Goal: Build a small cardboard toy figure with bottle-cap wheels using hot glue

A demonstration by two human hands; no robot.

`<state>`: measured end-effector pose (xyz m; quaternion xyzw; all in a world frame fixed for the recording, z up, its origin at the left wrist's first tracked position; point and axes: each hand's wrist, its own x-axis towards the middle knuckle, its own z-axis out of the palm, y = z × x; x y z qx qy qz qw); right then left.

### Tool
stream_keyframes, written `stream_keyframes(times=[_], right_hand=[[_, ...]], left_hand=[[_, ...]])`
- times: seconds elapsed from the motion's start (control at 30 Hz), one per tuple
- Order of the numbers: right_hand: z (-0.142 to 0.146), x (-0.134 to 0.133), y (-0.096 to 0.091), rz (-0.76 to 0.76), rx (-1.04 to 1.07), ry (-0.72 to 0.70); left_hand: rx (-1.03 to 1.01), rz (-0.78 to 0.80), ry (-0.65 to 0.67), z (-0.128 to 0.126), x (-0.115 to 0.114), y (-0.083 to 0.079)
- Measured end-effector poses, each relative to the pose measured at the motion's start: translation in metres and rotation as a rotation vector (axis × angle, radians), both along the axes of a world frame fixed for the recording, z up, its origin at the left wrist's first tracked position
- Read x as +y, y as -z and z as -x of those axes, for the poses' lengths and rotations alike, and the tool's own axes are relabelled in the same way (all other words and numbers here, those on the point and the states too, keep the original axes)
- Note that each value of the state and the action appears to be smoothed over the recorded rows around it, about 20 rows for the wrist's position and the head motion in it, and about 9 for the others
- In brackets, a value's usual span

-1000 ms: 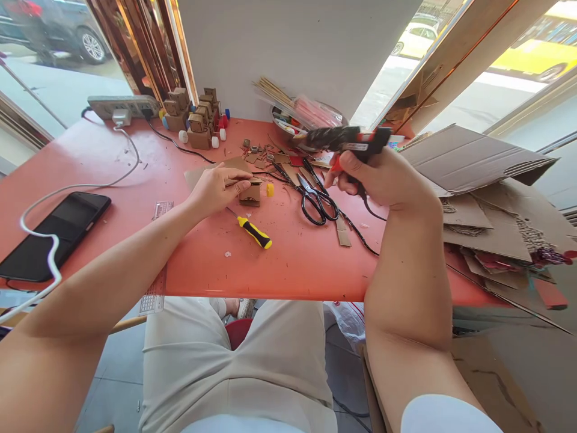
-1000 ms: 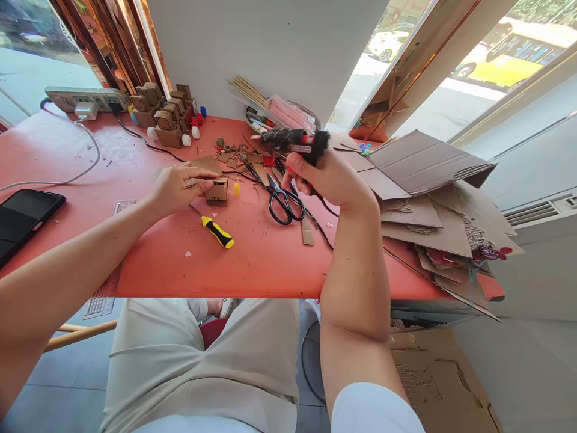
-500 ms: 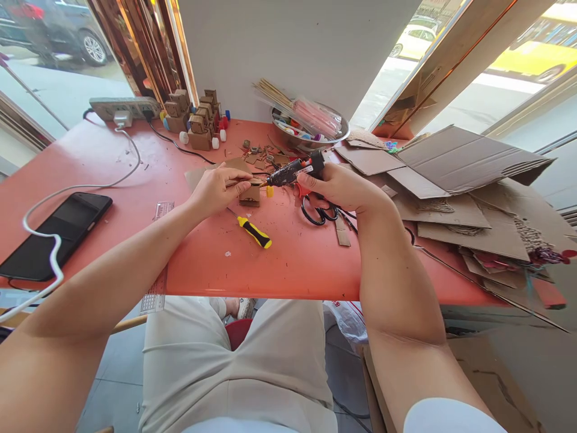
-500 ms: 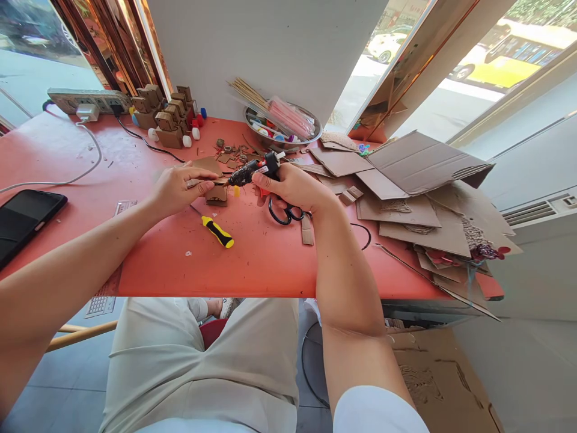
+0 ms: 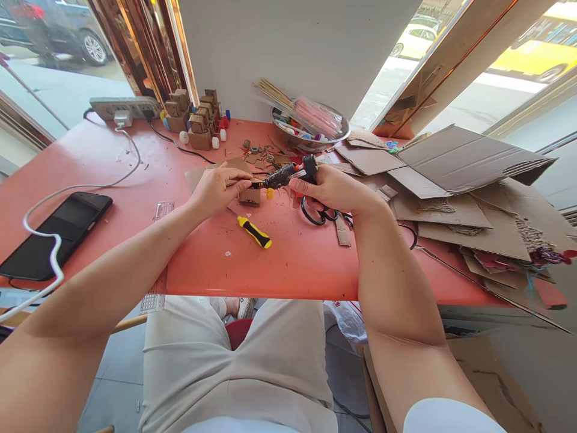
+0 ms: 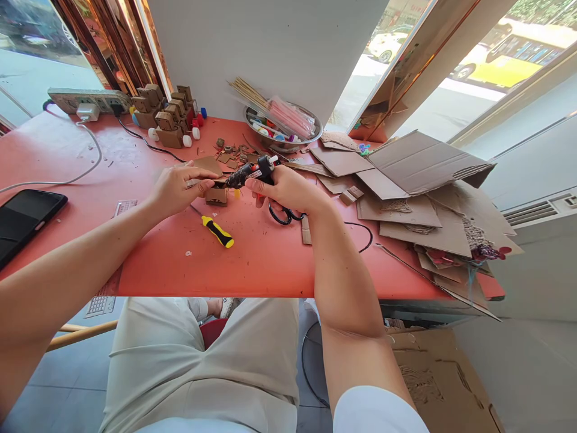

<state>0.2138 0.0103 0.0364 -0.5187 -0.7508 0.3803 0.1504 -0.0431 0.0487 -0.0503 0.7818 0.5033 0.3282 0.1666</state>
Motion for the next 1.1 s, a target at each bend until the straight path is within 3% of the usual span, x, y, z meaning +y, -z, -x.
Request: stream_keyframes(times=[0.27,0.53,0.9,1.1], right_hand=[[-0.0040,0.0013,-0.0012,0.024,-0.104,-0.028],[-0.0049,0.0042,0.0057,0.007,0.083,0.055],[-0.0005,0.0026,0.0063,-0.032,0.054,0.085],[0.0024,0.0021,0.0061,-0.035,0.028,0.105]], left_hand=[[-0.023,-0.042,-0.022,-0.0024,0.0004,0.0026],[-0.054,-0.041,-0.032,-0.0041,-0.0027,0.0029],[-0.043,-0.050,-0.030,-0.0057,-0.0050,0.0016],[-0.124,0.061,0.005,-0.0059,-0.0069,-0.0003]])
